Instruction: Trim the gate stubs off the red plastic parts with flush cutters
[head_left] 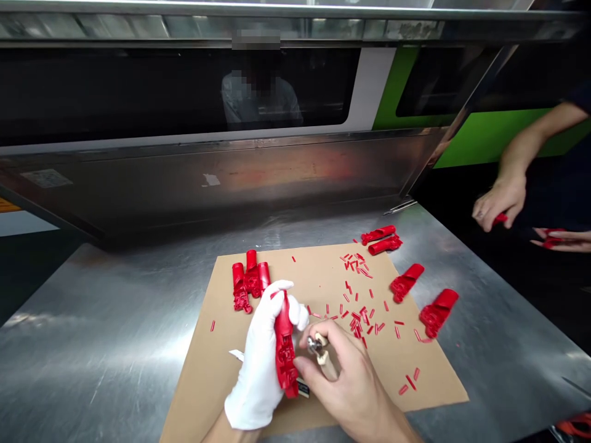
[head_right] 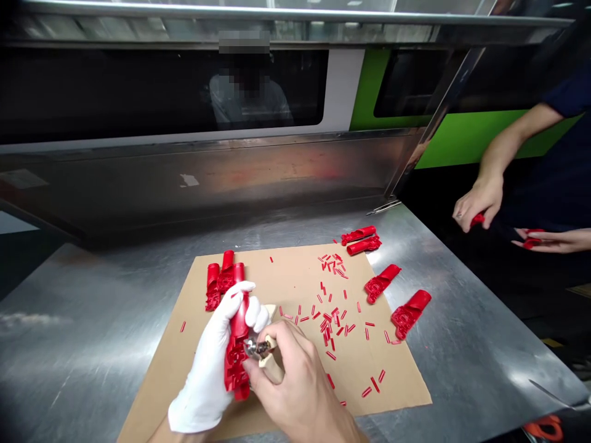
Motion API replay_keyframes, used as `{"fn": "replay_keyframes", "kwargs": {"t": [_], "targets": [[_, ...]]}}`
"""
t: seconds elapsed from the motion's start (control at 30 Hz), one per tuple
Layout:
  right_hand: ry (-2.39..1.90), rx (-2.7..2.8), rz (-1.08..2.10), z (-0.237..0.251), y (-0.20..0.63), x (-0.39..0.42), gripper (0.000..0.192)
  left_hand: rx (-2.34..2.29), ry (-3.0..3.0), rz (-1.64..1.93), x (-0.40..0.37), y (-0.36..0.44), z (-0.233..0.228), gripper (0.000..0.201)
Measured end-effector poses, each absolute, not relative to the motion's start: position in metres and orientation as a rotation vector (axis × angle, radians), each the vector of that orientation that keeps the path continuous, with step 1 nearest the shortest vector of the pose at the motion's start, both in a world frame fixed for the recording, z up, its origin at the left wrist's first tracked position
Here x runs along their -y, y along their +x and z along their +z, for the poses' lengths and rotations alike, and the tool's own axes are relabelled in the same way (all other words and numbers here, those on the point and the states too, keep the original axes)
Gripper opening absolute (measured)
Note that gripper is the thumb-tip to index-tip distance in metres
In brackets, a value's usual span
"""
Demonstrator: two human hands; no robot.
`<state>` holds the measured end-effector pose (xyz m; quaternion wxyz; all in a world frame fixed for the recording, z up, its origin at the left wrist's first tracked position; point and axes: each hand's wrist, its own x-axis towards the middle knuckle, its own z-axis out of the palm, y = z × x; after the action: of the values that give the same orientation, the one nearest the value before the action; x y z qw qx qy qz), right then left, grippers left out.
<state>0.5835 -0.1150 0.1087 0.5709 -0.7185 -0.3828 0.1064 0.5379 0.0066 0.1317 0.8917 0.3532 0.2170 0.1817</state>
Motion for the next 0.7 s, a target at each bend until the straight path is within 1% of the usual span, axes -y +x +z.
{"fn": "replay_keyframes", "kwargs": {"t": [0.23,0.33,0.5,0.7], "targets": [[-1.615,0.962,0.096,0.104,0.57,0.101,0.024,-0.459,0.808,0.41,-0.006,0.537,0.121,0.017],[-1.638,0.882,0.131,0.1,0.567,0.102,0.027,-0.469,0.824,0.427,-0.006,0.537,0.125,0.014],[-1.618,0.747,0.183,0.097,0.565,0.107,0.022,-0.489,0.838,0.443,-0.001,0.537,0.135,0.011],[-1.514,0.831,0.134,0.097,0.562,0.11,0.022,-0.521,0.898,0.483,0.0,0.539,0.135,0.015]]}}
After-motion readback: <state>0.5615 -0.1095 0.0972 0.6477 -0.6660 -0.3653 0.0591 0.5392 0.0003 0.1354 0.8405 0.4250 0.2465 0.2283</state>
